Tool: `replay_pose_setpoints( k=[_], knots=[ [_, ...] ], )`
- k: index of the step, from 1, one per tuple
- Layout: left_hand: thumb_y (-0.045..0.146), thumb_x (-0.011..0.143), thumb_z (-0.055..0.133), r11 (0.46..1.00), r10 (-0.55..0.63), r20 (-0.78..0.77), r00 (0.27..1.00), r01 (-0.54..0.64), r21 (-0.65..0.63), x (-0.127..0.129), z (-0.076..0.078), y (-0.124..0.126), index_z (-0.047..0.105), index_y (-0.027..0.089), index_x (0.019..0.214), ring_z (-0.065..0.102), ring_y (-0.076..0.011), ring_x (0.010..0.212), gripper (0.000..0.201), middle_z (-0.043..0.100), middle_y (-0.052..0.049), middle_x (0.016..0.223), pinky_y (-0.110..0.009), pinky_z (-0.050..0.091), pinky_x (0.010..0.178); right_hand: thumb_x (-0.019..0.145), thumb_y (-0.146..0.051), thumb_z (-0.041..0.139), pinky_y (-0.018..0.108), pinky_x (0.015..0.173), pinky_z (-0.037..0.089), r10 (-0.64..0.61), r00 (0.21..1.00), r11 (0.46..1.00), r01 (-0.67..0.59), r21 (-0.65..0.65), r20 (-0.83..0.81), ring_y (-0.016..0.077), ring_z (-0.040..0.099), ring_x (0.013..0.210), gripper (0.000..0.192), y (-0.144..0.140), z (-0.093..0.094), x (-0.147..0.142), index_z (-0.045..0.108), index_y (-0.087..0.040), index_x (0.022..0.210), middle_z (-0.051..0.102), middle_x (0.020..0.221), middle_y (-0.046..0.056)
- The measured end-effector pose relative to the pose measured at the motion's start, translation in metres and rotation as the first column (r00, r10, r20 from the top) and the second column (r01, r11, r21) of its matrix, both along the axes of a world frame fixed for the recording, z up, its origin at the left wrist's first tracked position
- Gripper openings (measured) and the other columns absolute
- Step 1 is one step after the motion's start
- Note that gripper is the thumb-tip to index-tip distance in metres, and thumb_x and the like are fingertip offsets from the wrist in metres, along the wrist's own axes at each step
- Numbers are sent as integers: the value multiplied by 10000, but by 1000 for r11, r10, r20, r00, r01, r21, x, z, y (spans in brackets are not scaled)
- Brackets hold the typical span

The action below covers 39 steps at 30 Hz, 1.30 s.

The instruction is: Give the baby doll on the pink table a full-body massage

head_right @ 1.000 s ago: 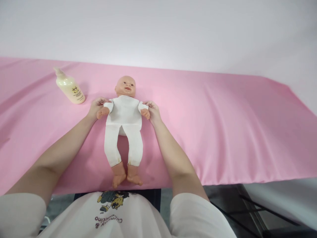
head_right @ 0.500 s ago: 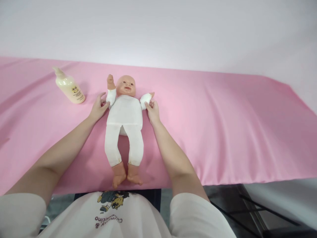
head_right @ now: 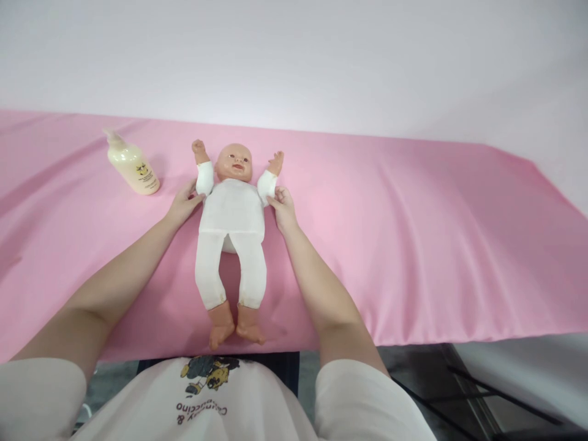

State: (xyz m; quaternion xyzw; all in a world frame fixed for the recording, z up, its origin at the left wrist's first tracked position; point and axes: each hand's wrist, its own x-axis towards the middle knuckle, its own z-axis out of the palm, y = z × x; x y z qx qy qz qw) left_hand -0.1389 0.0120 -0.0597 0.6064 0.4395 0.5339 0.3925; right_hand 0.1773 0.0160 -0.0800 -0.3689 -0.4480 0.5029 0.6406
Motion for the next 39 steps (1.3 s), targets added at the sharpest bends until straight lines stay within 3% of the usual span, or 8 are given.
replay_pose_setpoints(
  k=[3,7,13,19,23,28,34,39],
  knots=[
    [227,664,763,998,-56,147,988,58,-6,2,0,-1,752,182,1131,667,-308,1202,469,752,-89,1218,-469,468,1122,600,-163,758,339,883,536,27,999,999,-28,-44,-24,165,636,788,283,-1,4,1,517,-240,729,667,765,-42],
    [219,636,748,998,0,151,989,9,-61,4,-1,-3,755,177,841,720,-272,1014,209,784,-65,991,-450,531,1012,605,-120,689,348,917,552,21,996,994,-29,-104,-82,181,667,885,256,-4,6,2,457,-229,600,710,806,-17],
    [300,675,814,1000,-9,92,996,10,-3,4,-3,-2,629,196,1225,720,-255,1038,589,765,-86,1108,-408,543,968,656,-220,747,345,933,564,24,995,997,-31,-67,-100,191,698,980,226,-1,4,0,543,-252,747,742,948,-11],
    [379,783,771,991,113,-28,993,-114,-69,0,-3,0,465,158,1463,714,-245,839,778,749,-66,917,-429,559,886,696,-392,842,336,1002,531,15,1000,999,-14,35,-24,176,697,991,384,-1,2,-3,631,-277,995,750,1007,-27],
    [383,822,750,977,199,-134,971,-207,-43,-2,-1,-1,592,136,1401,708,-286,985,649,757,-99,981,-455,525,990,756,-497,806,335,997,518,-4,992,1000,2,20,124,183,688,987,403,-5,3,-4,676,-243,1039,751,1025,6],
    [325,757,807,979,196,-83,977,-200,-47,-1,3,-2,704,166,1280,690,-298,1090,556,770,-100,1101,-466,474,1098,786,-519,758,334,922,520,-36,975,999,36,3,218,189,668,907,363,-6,5,-4,702,-214,974,738,926,2],
    [249,677,812,996,51,149,987,-38,-84,1,3,0,673,161,1288,684,-304,1188,633,751,-121,1228,-452,499,1092,637,-292,831,353,1003,517,56,998,998,-55,-35,31,183,686,950,356,-2,7,-2,691,-238,960,761,972,-12],
    [185,564,815,992,-63,225,972,85,-92,1,-3,3,751,176,874,721,-274,1006,316,789,-61,992,-421,540,993,567,-109,706,331,953,547,79,997,992,-80,-98,-19,167,681,927,184,-4,9,1,578,-218,644,741,888,-25]
  ],
)
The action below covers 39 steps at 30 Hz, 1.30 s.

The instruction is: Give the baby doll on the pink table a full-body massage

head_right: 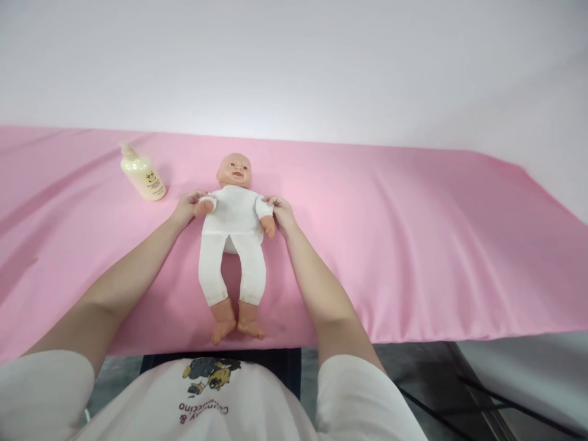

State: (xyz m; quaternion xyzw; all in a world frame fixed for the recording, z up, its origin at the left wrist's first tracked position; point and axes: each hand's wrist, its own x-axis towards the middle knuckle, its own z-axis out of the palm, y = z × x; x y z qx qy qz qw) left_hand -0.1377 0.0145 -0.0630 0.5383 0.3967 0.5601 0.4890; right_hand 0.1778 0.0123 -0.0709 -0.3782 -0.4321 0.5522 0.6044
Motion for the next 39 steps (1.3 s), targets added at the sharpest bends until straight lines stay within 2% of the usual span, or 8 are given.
replay_pose_setpoints(
  k=[7,11,15,25,30,33,36,39],
  knots=[
    [186,496,865,1000,21,4,1000,-21,-7,1,6,-2,692,188,831,695,-236,912,377,751,-27,898,-381,524,921,586,-129,693,285,895,576,-18,999,999,17,-48,-29,149,692,928,243,2,3,0,651,-240,799,749,943,-20],
    [148,491,859,998,59,194,979,-54,-34,-2,11,0,667,195,950,702,-269,1022,500,750,-48,951,-402,503,999,680,-206,668,301,900,596,-151,974,984,132,-120,-168,119,696,872,270,5,2,2,636,-282,937,722,933,-48],
    [86,486,835,994,102,336,936,-86,-63,-9,11,3,643,219,1084,712,-236,1094,642,747,-36,1031,-379,504,1043,685,-122,673,374,995,592,-135,965,981,99,-164,-226,142,721,894,352,1,1,6,633,-267,1003,738,942,-37],
    [280,713,791,964,236,492,838,-139,-226,-21,10,0,640,184,977,703,-230,1072,319,733,-86,1047,-369,563,988,869,-132,597,381,1136,548,-207,928,945,108,-309,-310,160,754,907,106,-28,5,12,658,-218,876,756,905,31],
    [550,760,766,947,286,419,862,-188,-259,-24,9,2,568,229,994,667,-269,1198,444,713,-105,1100,-394,574,976,871,-183,654,384,1104,582,-177,948,924,66,-377,-266,182,759,972,81,-71,7,16,641,-227,804,756,957,61],
    [675,737,732,951,283,381,880,-207,-228,-24,8,4,543,241,985,651,-281,1219,534,706,-112,1097,-402,579,957,858,-225,710,388,1021,630,-68,970,920,-29,-391,-233,192,754,1032,91,-112,12,12,629,-244,821,774,1056,62],
    [702,746,701,954,282,367,886,-219,-204,-22,6,5,539,240,981,648,-284,1215,543,707,-115,1085,-399,577,948,867,-285,730,314,841,662,76,976,876,-164,-454,-205,168,755,993,121,-162,20,3,663,-280,968,777,1117,17],
    [638,785,703,947,308,403,862,-236,-219,-19,6,3,533,233,1023,666,-268,1189,500,706,-110,1095,-380,574,948,865,-320,759,283,801,647,286,941,832,-339,-440,-184,165,750,1010,388,-210,29,-5,637,-335,1233,759,1218,-5]
  ],
)
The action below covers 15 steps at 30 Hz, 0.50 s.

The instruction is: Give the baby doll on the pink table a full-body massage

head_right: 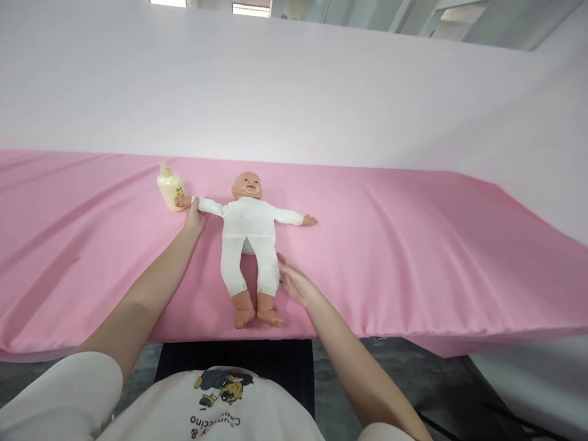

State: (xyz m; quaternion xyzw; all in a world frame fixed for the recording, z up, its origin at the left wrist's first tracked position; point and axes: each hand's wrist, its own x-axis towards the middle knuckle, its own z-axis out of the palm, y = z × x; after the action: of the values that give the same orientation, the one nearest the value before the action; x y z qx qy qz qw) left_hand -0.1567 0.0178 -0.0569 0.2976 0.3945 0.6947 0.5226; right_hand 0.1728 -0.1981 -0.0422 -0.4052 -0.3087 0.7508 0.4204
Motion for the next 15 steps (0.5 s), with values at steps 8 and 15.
replay_pose_setpoints(
  k=[8,15],
  knots=[
    [448,854,753,988,140,-40,989,-137,66,6,2,-6,387,302,1381,693,-195,1143,658,683,-73,1275,-339,578,947,687,-301,870,361,869,630,378,919,913,-390,-118,-110,222,752,927,428,-47,19,6,724,-208,1078,766,1035,87],
    [471,842,772,921,140,-508,850,76,381,22,-5,-14,487,198,1286,653,-232,1189,594,665,-128,1276,-384,505,1040,797,-476,781,410,851,633,563,777,819,-571,63,-281,135,668,689,510,31,42,15,625,-156,1161,656,836,-6]
  ],
)
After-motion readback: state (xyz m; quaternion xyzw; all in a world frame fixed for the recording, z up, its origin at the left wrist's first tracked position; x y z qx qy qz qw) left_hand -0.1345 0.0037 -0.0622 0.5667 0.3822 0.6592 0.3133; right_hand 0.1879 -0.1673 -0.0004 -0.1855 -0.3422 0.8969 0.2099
